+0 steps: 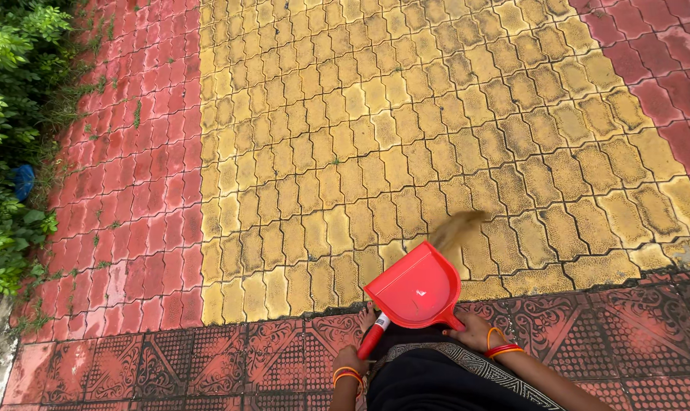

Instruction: The person sweeps an outdoor tiled floor using a broom and a red dustpan, moving dirt and debris across the patterned surface.

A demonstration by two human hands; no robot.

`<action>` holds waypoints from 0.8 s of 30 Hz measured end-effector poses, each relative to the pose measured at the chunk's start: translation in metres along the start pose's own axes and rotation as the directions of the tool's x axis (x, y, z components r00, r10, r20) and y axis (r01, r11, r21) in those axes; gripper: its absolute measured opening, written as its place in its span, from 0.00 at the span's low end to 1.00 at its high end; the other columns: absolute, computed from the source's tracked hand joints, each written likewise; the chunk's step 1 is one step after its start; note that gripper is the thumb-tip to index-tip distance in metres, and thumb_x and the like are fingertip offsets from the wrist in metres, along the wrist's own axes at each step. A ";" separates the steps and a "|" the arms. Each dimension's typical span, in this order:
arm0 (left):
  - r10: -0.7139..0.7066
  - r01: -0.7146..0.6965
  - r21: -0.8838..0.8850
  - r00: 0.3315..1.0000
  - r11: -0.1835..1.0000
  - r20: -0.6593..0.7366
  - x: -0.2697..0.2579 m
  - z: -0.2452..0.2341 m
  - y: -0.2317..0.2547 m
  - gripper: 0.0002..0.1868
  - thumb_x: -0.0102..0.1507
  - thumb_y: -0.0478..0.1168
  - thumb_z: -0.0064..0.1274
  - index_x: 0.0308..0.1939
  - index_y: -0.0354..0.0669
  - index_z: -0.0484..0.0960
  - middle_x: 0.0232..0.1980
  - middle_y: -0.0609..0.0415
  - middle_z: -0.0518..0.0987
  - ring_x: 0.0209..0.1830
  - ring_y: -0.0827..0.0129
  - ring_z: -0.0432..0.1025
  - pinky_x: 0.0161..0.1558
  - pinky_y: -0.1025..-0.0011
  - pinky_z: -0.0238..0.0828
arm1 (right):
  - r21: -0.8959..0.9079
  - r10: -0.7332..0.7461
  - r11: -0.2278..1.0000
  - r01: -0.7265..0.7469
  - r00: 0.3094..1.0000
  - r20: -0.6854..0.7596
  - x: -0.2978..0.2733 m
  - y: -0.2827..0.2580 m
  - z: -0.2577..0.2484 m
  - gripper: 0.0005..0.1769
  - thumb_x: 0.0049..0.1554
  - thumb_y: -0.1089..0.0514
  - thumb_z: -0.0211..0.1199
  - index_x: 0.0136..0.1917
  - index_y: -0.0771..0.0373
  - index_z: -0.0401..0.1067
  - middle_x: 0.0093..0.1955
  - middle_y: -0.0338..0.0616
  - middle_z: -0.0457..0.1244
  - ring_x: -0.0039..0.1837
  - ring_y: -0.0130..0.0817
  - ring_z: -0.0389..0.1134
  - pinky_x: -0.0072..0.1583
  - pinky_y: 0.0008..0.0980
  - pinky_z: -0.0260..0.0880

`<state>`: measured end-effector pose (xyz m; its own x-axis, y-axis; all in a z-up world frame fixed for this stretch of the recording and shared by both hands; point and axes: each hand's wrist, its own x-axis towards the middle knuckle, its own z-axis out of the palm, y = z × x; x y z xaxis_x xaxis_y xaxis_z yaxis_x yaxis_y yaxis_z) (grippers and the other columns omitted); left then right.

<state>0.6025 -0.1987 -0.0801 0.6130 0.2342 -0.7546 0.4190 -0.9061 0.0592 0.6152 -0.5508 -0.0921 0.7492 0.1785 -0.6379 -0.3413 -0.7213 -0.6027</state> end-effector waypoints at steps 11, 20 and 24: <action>-0.203 0.160 -0.577 0.979 0.801 -0.009 0.095 -0.110 -0.023 0.16 0.56 0.40 0.62 0.37 0.25 0.82 0.30 0.40 0.84 0.28 0.56 0.82 0.32 0.61 0.78 | 0.172 0.124 0.979 -0.107 0.988 -0.093 0.029 -0.029 -0.015 0.29 0.50 0.40 0.71 0.53 0.65 0.78 0.41 0.51 0.72 0.47 0.41 0.74 0.54 0.38 0.72; 0.033 -0.011 -0.178 0.992 0.984 0.125 0.132 -0.118 0.011 0.22 0.58 0.40 0.62 0.50 0.26 0.77 0.46 0.36 0.81 0.46 0.51 0.82 0.42 0.61 0.81 | 0.237 0.167 0.961 -0.143 0.983 -0.082 0.069 -0.084 -0.010 0.30 0.50 0.40 0.72 0.54 0.66 0.76 0.41 0.50 0.73 0.46 0.38 0.75 0.54 0.36 0.72; 0.237 -0.238 -0.028 0.939 0.971 0.250 0.138 -0.100 0.007 0.26 0.60 0.48 0.62 0.56 0.34 0.79 0.52 0.36 0.80 0.55 0.49 0.78 0.50 0.58 0.78 | 0.131 0.236 0.966 -0.222 0.966 -0.100 0.084 -0.106 -0.002 0.30 0.50 0.40 0.72 0.54 0.65 0.76 0.42 0.50 0.71 0.48 0.38 0.74 0.56 0.36 0.71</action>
<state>0.7571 -0.1378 -0.1181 0.5075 -0.0829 -0.8577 0.2798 -0.9255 0.2551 0.7158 -0.4609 -0.0807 0.7005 -0.0651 -0.7106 -0.5707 -0.6489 -0.5032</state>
